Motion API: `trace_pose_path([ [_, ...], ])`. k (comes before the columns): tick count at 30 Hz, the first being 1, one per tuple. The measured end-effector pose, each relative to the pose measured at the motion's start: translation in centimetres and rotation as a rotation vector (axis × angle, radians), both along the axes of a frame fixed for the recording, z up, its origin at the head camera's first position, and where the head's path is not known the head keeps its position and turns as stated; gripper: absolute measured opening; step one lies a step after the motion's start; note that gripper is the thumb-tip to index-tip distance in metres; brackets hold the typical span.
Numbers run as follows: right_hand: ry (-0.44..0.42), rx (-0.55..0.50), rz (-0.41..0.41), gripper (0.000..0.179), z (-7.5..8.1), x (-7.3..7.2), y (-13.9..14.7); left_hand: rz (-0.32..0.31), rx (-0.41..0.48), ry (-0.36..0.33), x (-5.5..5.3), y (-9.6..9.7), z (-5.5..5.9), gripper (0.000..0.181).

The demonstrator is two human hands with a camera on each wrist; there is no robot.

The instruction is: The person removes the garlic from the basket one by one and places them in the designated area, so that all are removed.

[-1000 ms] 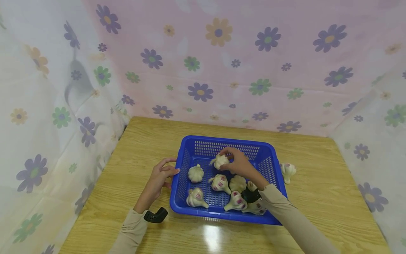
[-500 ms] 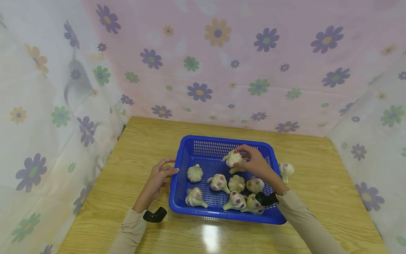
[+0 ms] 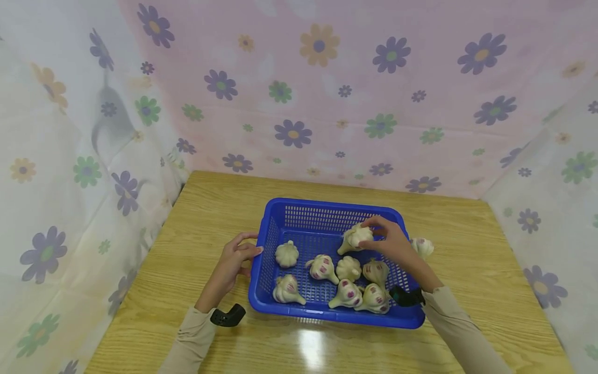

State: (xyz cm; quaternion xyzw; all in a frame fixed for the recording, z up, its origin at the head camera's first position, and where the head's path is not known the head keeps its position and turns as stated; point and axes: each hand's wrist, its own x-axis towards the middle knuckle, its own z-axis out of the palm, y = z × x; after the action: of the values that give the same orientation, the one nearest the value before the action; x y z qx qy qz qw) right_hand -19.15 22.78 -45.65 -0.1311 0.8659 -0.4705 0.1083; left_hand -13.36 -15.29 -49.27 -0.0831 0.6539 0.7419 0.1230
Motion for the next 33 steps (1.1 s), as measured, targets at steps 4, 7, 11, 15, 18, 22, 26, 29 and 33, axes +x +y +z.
trace_pose_path([
  [4,0.0,-0.03,-0.001,0.043,-0.1,0.1,0.8,-0.004,0.001,-0.003,-0.1,-0.1,-0.1,0.043],
  [7,-0.006,-0.056,0.002,0.043,-0.1,0.2,1.2,-0.006,0.007,-0.006,-0.1,-0.1,-0.1,0.044],
  [11,-0.014,-0.062,-0.004,0.042,-0.1,0.2,1.5,-0.005,0.014,-0.009,-0.1,-0.2,-0.1,0.043],
  [15,-0.019,-0.074,-0.004,0.042,-0.1,0.1,1.7,-0.006,0.016,-0.009,-0.1,-0.2,-0.1,0.043],
  [18,-0.02,-0.085,-0.005,0.042,0.1,0.1,1.9,-0.011,0.016,-0.007,-0.1,-0.2,-0.1,0.042],
  [22,-0.026,-0.092,-0.008,0.043,0.3,0.1,2.2,-0.017,0.014,-0.009,-0.1,-0.2,-0.2,0.042],
  [26,-0.036,-0.102,-0.009,0.043,0.4,0.1,2.4,-0.019,0.016,-0.012,-0.2,-0.3,-0.3,0.041],
  [29,-0.039,-0.099,-0.013,0.043,0.4,0.0,2.4,-0.022,0.019,-0.015,-0.2,-0.3,-0.4,0.041],
  [33,-0.035,-0.096,-0.017,0.043,0.4,0.0,2.4,-0.026,0.027,-0.018,-0.2,-0.3,-0.4,0.04],
])
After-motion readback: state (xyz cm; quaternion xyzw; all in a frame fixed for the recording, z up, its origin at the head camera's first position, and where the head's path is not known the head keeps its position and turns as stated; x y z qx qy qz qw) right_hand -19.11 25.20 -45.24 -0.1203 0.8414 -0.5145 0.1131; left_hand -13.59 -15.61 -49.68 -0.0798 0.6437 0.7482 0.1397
